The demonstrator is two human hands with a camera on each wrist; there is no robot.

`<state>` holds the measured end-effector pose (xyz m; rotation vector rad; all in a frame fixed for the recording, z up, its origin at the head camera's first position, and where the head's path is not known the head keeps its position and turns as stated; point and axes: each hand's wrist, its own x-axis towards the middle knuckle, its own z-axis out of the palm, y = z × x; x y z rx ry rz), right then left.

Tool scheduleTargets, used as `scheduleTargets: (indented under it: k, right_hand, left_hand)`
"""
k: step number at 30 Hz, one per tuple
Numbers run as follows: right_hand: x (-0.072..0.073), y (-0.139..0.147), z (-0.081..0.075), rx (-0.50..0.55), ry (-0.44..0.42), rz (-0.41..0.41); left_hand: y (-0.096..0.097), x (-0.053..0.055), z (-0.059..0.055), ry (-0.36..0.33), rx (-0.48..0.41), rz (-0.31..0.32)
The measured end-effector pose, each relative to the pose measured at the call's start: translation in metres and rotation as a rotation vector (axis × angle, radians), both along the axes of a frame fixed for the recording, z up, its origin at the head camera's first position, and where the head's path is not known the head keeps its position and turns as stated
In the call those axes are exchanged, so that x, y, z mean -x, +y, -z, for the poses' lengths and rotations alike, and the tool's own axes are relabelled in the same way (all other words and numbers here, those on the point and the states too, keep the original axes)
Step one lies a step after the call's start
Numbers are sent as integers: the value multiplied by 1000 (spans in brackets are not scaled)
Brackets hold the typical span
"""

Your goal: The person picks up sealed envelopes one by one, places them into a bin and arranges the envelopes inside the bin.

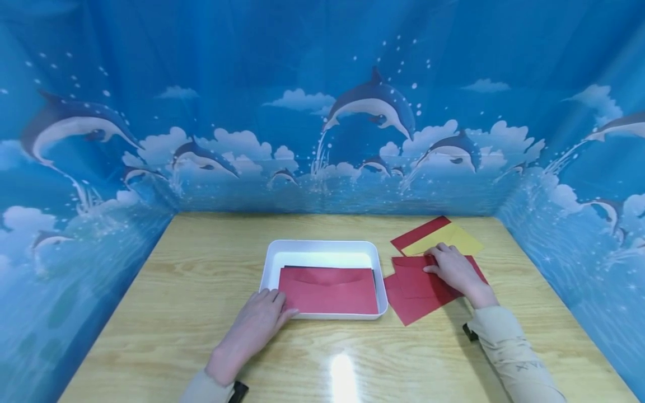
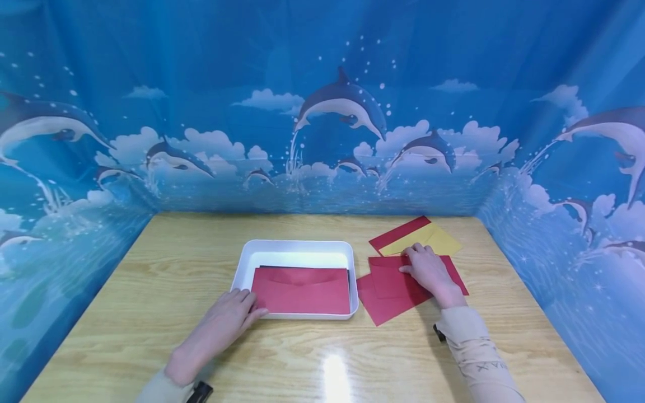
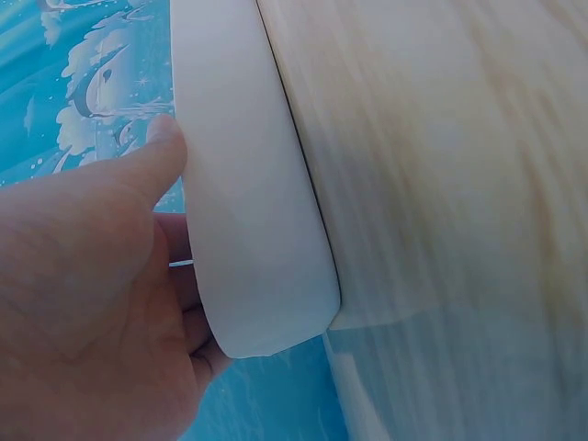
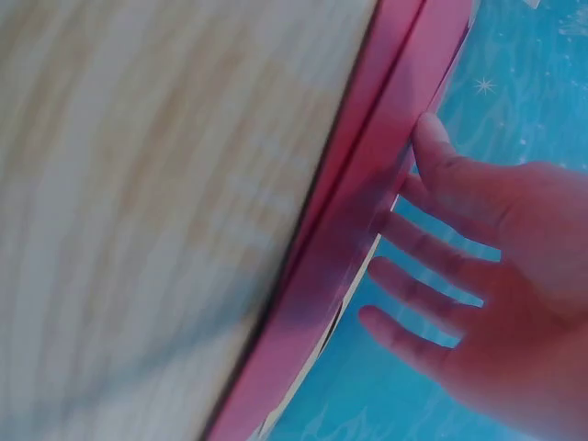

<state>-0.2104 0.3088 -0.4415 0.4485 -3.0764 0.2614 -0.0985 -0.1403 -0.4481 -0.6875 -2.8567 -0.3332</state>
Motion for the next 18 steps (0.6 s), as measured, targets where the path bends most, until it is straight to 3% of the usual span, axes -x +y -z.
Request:
scheduleTargets:
  k: [8, 18]
  right_hand:
    - [-2, 4, -2, 51, -25, -37]
    - [-16, 10, -10, 136, -46, -10]
  left_hand:
    - [1, 0, -1, -25, 6, -4]
    - [1, 1, -1, -39, 12, -5]
